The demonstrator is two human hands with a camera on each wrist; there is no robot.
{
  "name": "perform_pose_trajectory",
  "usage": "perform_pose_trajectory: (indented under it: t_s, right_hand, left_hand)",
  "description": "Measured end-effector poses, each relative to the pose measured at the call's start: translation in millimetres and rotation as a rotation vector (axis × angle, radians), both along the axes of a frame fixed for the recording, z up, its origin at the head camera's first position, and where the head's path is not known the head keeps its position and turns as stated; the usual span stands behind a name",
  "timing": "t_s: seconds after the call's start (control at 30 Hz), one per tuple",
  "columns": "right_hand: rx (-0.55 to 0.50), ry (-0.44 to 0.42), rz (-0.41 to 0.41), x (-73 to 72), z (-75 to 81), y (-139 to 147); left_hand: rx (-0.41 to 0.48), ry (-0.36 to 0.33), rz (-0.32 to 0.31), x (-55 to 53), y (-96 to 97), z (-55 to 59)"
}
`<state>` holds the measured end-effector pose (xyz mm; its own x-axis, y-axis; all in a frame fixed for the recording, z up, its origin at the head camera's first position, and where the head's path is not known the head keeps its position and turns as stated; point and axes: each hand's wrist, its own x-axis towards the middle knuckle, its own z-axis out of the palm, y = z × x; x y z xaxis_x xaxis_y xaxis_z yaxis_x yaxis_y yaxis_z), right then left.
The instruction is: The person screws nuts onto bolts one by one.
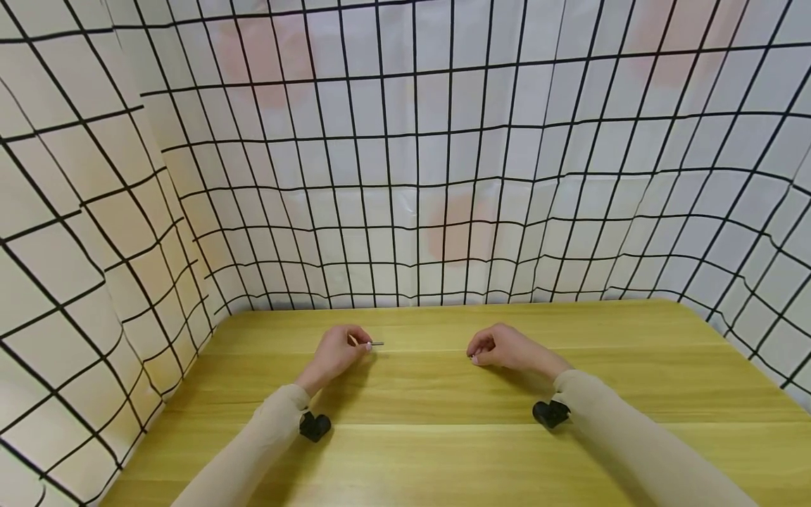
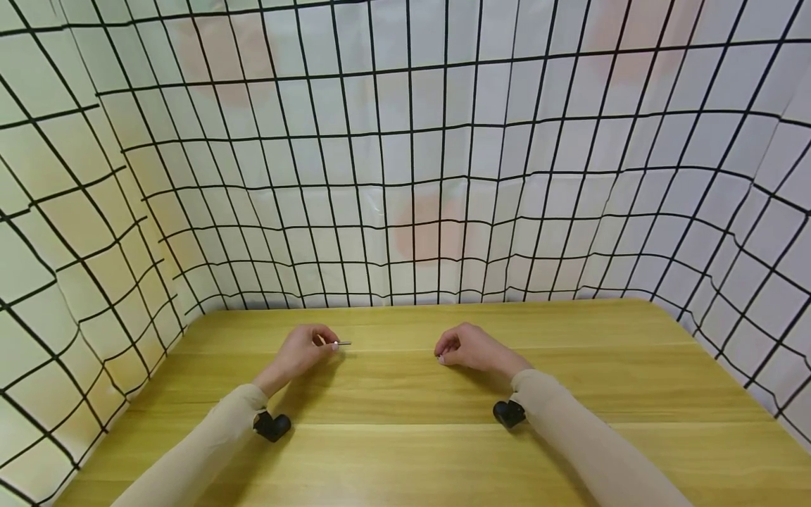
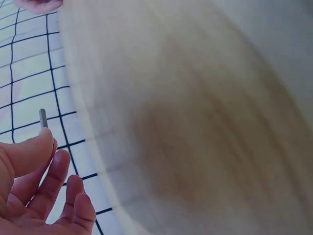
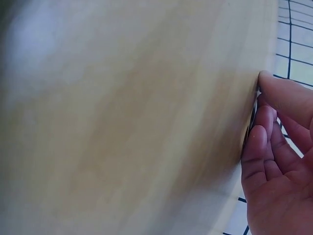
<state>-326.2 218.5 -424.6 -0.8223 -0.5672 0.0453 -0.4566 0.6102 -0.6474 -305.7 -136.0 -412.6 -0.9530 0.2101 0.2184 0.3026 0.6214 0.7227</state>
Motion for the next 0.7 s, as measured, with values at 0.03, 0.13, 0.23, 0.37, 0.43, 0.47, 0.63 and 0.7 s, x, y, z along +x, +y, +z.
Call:
perform_pose_trajectory:
  t_s: [0.03,0.13,0.23,0.37,0.43,0.47,0.63,0.7]
  right_hand:
    - [0.002,-0.001,0.0,-0.1,0.0,0.1]
    - [0.012,0.0,-0.004,-0.4,0.2,0.4]
    - [0.01,0.003,0.001,-0.3,0.9,-0.1]
    - [0.014,0.002,-0.01,0.2,0.9,-1.6]
    - [0.015,0.002,-0.017,0.3,0.2,-2.2]
    - [0.017,0.002,-0.022,0.5,0.1,-2.5]
    - [-0.002,-0.002,-0.036,2.4,0.1,-4.4]
    - [-0.013,0.001,-0.044,3.7,0.7,-4.9]
  left_hand:
    - [-0.002,0.012,0.003,0.1,0.1,1.0]
    - [-0.004,0.034,0.014,0.9,0.4,4.0]
    - [0.008,0.053,0.03,2.5,0.7,6.7]
    - [0.022,0.085,0.053,4.0,0.6,7.6]
    - [0.018,0.103,0.064,4.1,0.7,7.2]
    - [0.021,0.11,0.069,4.1,0.8,7.5]
    - [0.043,0.135,0.091,5.4,3.3,11.0]
    - [0.051,0.145,0.095,6.1,4.6,12.7]
